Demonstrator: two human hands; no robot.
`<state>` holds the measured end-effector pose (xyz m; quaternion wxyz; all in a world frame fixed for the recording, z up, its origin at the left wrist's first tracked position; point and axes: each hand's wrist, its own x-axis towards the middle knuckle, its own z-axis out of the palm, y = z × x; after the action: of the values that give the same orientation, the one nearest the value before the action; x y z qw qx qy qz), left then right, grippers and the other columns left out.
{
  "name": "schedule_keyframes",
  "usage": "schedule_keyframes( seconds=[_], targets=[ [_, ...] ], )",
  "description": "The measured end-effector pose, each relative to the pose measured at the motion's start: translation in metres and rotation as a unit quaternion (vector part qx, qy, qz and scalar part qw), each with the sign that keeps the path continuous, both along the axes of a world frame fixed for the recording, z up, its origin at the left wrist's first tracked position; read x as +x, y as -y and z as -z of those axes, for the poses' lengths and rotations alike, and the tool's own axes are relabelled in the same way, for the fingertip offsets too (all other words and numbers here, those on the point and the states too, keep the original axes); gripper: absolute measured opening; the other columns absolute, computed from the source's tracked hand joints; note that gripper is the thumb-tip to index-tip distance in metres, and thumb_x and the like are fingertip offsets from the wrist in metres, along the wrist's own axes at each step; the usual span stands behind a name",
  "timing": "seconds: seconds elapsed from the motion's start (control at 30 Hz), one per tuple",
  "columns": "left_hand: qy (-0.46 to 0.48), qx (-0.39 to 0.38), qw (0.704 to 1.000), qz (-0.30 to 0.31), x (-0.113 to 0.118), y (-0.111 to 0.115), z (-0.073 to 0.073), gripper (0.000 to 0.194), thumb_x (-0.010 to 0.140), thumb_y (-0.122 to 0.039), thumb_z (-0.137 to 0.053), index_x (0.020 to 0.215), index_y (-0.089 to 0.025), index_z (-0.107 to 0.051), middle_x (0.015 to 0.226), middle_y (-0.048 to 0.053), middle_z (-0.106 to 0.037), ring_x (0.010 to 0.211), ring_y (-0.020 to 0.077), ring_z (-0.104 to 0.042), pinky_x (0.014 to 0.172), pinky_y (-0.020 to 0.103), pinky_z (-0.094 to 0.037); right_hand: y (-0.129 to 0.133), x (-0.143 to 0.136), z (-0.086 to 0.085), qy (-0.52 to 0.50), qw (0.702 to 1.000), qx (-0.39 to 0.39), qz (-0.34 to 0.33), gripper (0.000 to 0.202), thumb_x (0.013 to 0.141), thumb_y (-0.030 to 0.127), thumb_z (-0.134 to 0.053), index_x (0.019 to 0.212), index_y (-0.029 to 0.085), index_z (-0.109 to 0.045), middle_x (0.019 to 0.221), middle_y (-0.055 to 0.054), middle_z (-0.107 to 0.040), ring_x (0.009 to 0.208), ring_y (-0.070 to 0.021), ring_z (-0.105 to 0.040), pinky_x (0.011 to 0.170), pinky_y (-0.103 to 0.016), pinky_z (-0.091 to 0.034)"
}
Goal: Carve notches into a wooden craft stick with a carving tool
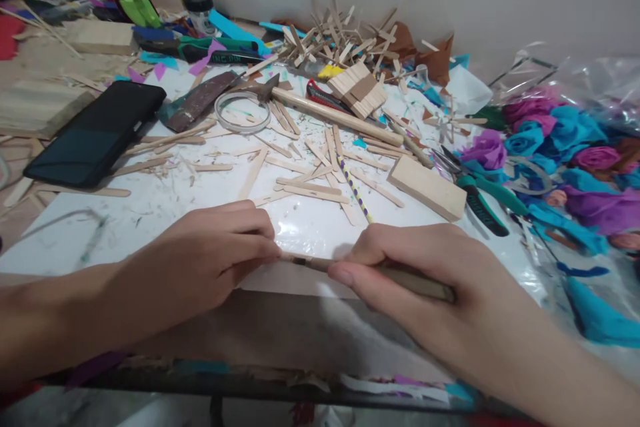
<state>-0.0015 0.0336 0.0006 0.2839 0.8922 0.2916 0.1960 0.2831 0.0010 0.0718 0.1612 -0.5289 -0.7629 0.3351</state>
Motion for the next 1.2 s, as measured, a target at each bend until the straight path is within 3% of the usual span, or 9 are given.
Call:
schedule_keyframes(
  seconds=[0.2, 0.37, 0.6, 0.73, 0.97, 1.1, 1.2],
  targets=[
    [0.004, 0.021, 1.000, 0.003, 0.002, -0.002, -0.004, 0.041, 0.106, -0.004, -0.044, 0.088, -0.020, -0.077, 0.092, 0.002, -0.074, 0.085, 0.0175, -0.064, 0.075, 0.031, -0.045, 0.008, 0.008, 0.018, -0.073, 0.993, -0.008, 0.095, 0.031, 0.089, 0.063, -0.088, 0.075, 0.035, -0.084, 0.085, -0.001, -0.084, 0.080, -0.0251, -0.078, 0.069, -0.033, -0.062],
    [-0.001, 0.026, 1.000, 0.003, 0.001, 0.000, -0.002, 0.037, 0.109, -0.006, -0.046, 0.098, -0.019, -0.079, 0.098, 0.004, -0.077, 0.089, 0.0184, -0.069, 0.074, 0.031, -0.048, 0.009, 0.015, 0.027, -0.073, 0.980, -0.075, 0.170, 0.032, 0.079, 0.070, -0.093, 0.084, 0.039, -0.089, 0.091, 0.000, -0.086, 0.078, -0.0254, -0.079, 0.070, -0.035, -0.065],
    [0.006, 0.062, 0.998, -0.008, 0.004, 0.002, -0.004, 0.034, 0.108, -0.004, -0.050, 0.100, -0.017, -0.080, 0.097, 0.003, -0.079, 0.085, 0.0180, -0.071, 0.072, 0.031, -0.052, 0.006, 0.020, 0.034, -0.083, 0.982, -0.060, 0.160, 0.032, 0.076, 0.066, -0.097, 0.085, 0.036, -0.091, 0.090, -0.001, -0.087, 0.073, -0.0236, -0.082, 0.069, -0.029, -0.067],
    [0.019, 0.070, 0.997, -0.012, 0.006, 0.001, -0.004, 0.030, 0.108, -0.004, -0.055, 0.100, -0.016, -0.082, 0.097, 0.003, -0.079, 0.085, 0.0174, -0.070, 0.074, 0.030, -0.053, 0.006, 0.019, 0.035, -0.075, 0.988, -0.002, 0.137, 0.026, 0.078, 0.063, -0.096, 0.085, 0.038, -0.091, 0.085, 0.000, -0.087, 0.068, -0.0226, -0.083, 0.058, -0.021, -0.065],
    [0.018, 0.073, 0.997, -0.006, 0.004, 0.002, -0.005, 0.032, 0.107, -0.004, -0.055, 0.101, -0.015, -0.084, 0.098, 0.004, -0.080, 0.086, 0.0188, -0.071, 0.076, 0.032, -0.052, 0.006, 0.024, 0.038, -0.064, 0.991, 0.011, 0.117, 0.014, 0.087, 0.053, -0.092, 0.088, 0.040, -0.089, 0.085, 0.004, -0.087, 0.067, -0.0164, -0.083, 0.059, -0.013, -0.062],
    [0.010, 0.059, 0.998, 0.002, 0.004, 0.001, -0.004, 0.032, 0.108, -0.004, -0.054, 0.102, -0.015, -0.084, 0.100, 0.004, -0.080, 0.089, 0.0189, -0.071, 0.078, 0.032, -0.052, 0.008, 0.024, 0.038, -0.038, 0.992, 0.082, 0.083, 0.012, 0.092, 0.053, -0.088, 0.091, 0.042, -0.087, 0.082, 0.009, -0.085, 0.062, -0.0125, -0.079, 0.056, -0.011, -0.060],
    [0.012, 0.051, 0.999, -0.001, 0.003, 0.001, -0.003, 0.032, 0.109, -0.004, -0.054, 0.099, -0.016, -0.082, 0.099, 0.002, -0.078, 0.088, 0.0185, -0.070, 0.079, 0.032, -0.052, 0.012, 0.021, 0.028, 0.026, 0.988, 0.143, 0.050, 0.015, 0.095, 0.056, -0.084, 0.095, 0.041, -0.084, 0.084, 0.008, -0.085, 0.065, -0.0142, -0.079, 0.056, -0.015, -0.060]
  ],
)
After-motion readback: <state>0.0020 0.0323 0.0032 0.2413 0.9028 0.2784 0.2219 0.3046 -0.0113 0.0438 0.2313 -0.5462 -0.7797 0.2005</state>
